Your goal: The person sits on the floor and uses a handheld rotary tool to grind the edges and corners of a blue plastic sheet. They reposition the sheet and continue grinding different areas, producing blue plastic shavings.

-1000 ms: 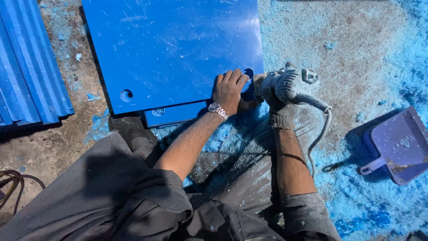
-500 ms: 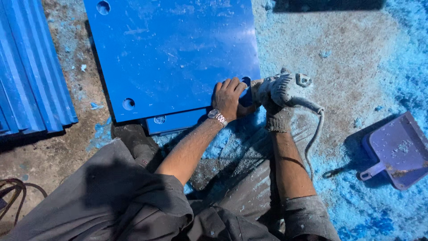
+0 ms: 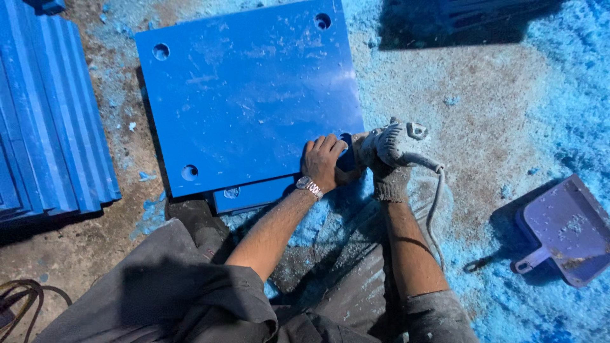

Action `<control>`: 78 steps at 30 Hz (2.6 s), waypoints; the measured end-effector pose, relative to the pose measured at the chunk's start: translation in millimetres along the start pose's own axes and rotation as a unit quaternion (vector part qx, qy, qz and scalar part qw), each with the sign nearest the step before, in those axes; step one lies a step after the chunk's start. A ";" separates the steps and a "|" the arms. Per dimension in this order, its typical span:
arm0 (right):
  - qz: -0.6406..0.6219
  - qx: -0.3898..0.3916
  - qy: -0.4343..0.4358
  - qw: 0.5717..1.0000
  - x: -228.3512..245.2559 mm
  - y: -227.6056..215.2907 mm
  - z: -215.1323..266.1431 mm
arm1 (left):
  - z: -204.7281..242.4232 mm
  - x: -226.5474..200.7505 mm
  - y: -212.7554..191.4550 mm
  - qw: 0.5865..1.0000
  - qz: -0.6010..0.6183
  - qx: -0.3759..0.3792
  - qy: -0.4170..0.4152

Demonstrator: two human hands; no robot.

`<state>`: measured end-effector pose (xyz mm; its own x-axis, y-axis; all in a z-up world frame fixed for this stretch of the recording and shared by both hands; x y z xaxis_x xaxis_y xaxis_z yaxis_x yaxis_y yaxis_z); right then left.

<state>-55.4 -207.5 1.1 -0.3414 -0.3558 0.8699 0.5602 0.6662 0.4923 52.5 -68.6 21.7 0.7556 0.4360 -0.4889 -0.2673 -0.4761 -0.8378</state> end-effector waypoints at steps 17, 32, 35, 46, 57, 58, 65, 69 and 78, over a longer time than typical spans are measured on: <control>0.375 -0.045 -0.079 0.922 30.9 21.2 -9.6 | -4.1 -3.0 -14.5 1.000 0.000 0.000 -0.008; 0.563 -0.021 -0.095 0.821 5.5 -3.5 -14.5 | 4.6 11.7 19.9 0.998 -0.035 0.044 -0.034; 0.423 -0.033 -0.080 0.902 3.7 -7.6 -15.7 | 4.9 16.3 27.3 0.997 -0.032 0.054 -0.044; 0.200 -0.060 -0.038 0.977 -10.4 -10.7 -26.4 | 0.8 12.2 15.1 0.996 0.011 0.072 -0.059; 0.449 -0.046 -0.008 0.892 -18.8 -12.1 -35.3 | -2.9 9.4 1.7 0.989 0.026 0.106 -0.102; 0.443 -0.048 -0.014 0.895 -20.0 -13.7 -36.7 | -2.9 9.6 3.5 0.989 0.020 0.109 -0.098; 0.394 -0.053 -0.046 0.917 -12.8 -6.6 -35.3 | 5.6 26.9 25.9 0.980 0.012 0.140 -0.144; 0.163 -0.097 -0.010 0.982 -23.8 -14.1 -41.3 | 4.8 24.2 29.7 0.985 -0.027 0.126 -0.114; 0.212 -0.052 -0.011 0.976 -33.9 -11.9 -47.5 | -0.6 15.0 11.4 0.988 -0.006 0.129 -0.088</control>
<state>-14.6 -234.4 -32.9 -0.0773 -0.0475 0.9959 0.7283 0.6795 0.0889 61.1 -67.9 5.0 0.6500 0.5771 -0.4944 -0.4195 -0.2700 -0.8667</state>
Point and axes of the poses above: each hand's wrist, its own z-axis away from the middle knuckle, its own y-axis out of the palm, x = y × z, the point moved 8 cm from there along -z, towards the middle knuckle, and after that the axes turned 11 degrees about -z, right-handed, at the moved point
